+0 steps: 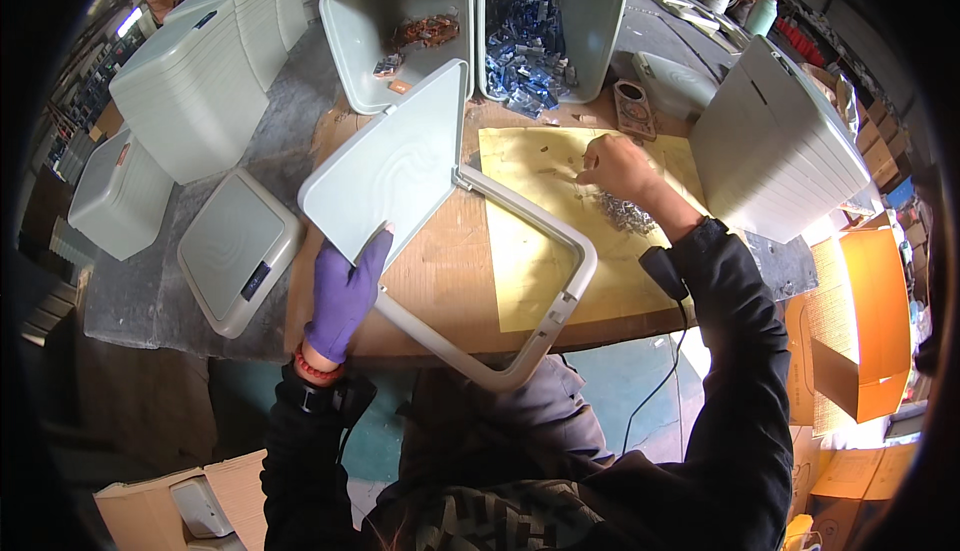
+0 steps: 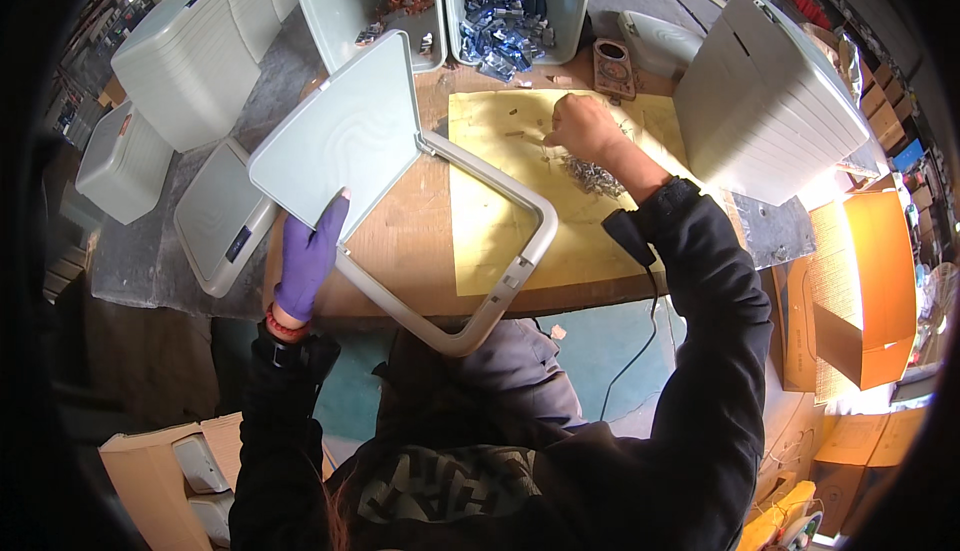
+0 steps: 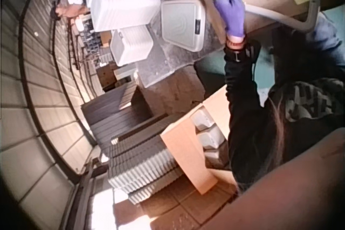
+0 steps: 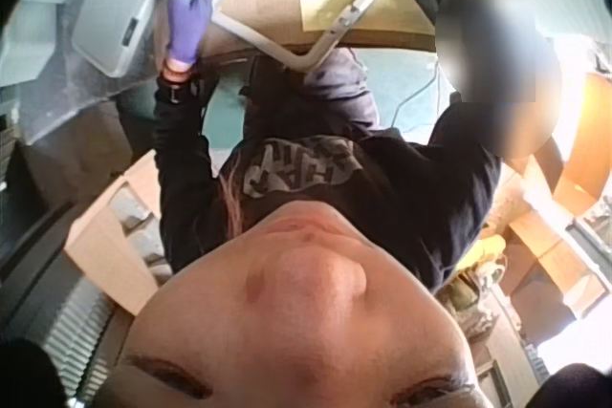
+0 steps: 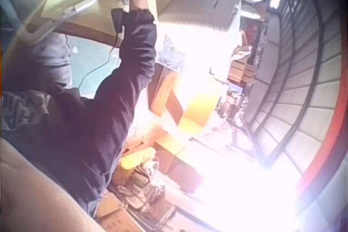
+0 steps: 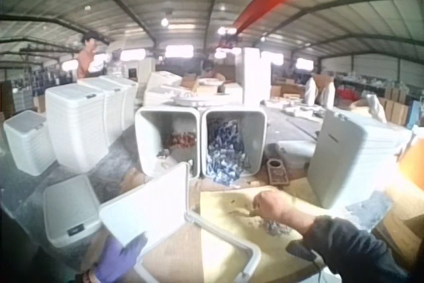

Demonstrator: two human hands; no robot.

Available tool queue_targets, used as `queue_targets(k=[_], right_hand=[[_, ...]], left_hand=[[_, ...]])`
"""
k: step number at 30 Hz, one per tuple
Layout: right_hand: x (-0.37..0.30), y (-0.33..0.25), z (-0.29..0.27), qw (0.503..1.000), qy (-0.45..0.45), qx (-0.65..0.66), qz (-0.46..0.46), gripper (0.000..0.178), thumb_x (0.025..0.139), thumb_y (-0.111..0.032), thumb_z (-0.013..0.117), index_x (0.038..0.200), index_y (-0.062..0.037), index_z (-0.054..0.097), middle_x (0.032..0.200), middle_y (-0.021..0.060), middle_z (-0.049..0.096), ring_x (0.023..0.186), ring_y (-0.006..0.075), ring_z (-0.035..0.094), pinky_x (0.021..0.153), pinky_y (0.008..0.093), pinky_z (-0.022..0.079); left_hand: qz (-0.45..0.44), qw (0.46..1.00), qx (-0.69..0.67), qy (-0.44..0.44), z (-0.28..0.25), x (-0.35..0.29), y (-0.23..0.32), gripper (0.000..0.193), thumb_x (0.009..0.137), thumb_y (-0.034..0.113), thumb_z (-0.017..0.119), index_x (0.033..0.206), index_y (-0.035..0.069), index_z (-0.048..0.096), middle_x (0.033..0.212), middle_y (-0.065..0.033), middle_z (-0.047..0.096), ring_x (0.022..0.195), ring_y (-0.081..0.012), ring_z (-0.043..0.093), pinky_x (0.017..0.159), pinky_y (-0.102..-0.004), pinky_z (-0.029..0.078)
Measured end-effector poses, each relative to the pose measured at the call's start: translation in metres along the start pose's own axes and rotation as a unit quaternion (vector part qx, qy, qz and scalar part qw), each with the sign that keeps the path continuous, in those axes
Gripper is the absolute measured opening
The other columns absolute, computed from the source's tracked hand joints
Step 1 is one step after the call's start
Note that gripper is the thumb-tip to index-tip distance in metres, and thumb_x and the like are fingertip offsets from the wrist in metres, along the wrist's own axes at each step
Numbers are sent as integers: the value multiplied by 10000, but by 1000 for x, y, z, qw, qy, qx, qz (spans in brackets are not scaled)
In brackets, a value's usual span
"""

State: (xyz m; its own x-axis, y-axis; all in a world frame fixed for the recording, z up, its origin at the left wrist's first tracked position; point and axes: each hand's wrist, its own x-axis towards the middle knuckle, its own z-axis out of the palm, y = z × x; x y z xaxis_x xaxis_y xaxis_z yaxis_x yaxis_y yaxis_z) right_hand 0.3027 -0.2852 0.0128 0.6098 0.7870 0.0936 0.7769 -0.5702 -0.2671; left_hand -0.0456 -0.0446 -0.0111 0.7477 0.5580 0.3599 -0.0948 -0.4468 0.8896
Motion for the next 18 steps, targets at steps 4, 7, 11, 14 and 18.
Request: queue_targets(k=[4, 7, 11, 14, 18], right_hand=[[-3, -1, 19, 999, 2, 35, 42, 288, 744, -219, 822, 908, 8, 755, 956, 217, 746, 955, 361, 720, 860, 433, 555], [-2, -5, 25, 997, 29, 46, 46, 284, 730, -210, 813, 917, -2, 765, 944, 213, 751, 943, 354, 728, 863, 418, 563], [-1, -22, 16, 994, 25, 85, 66, 266, 715, -200, 798, 892, -3, 769, 872, 194, 752, 868, 342, 739, 832, 411, 574], [-7, -57, 2, 984, 79, 153, -42, 157, 777, -92, 765, 890, 16, 741, 860, 166, 762, 759, 280, 735, 734, 368, 577], [-32, -146, 13, 959, 1, 203, -196, 129, 815, -36, 721, 924, 20, 681, 816, 162, 727, 718, 298, 712, 690, 360, 568]], left_hand=[[-1, 1000, 7, -10, -6, -6, 4, 293, 1006, 120, 677, 1223, -75, 652, 1040, -97, 713, 959, -117, 615, 832, -289, 507], [-49, 998, -44, 11, -7, -7, 8, 320, 995, 129, 695, 1238, -71, 643, 1053, -77, 710, 960, -106, 603, 814, -282, 502], [-6, 999, -25, 19, -4, -8, 5, 291, 979, 125, 718, 1198, -59, 669, 1007, -51, 708, 911, -82, 592, 788, -262, 495], [-10, 1000, 11, 18, -4, -9, 1, 258, 951, 123, 752, 1139, -45, 697, 910, -29, 704, 809, -61, 575, 712, -246, 482], [-16, 999, -31, -9, -8, -11, -2, 334, 913, 198, 789, 1139, -26, 686, 891, -46, 701, 776, -87, 599, 697, -267, 501]])
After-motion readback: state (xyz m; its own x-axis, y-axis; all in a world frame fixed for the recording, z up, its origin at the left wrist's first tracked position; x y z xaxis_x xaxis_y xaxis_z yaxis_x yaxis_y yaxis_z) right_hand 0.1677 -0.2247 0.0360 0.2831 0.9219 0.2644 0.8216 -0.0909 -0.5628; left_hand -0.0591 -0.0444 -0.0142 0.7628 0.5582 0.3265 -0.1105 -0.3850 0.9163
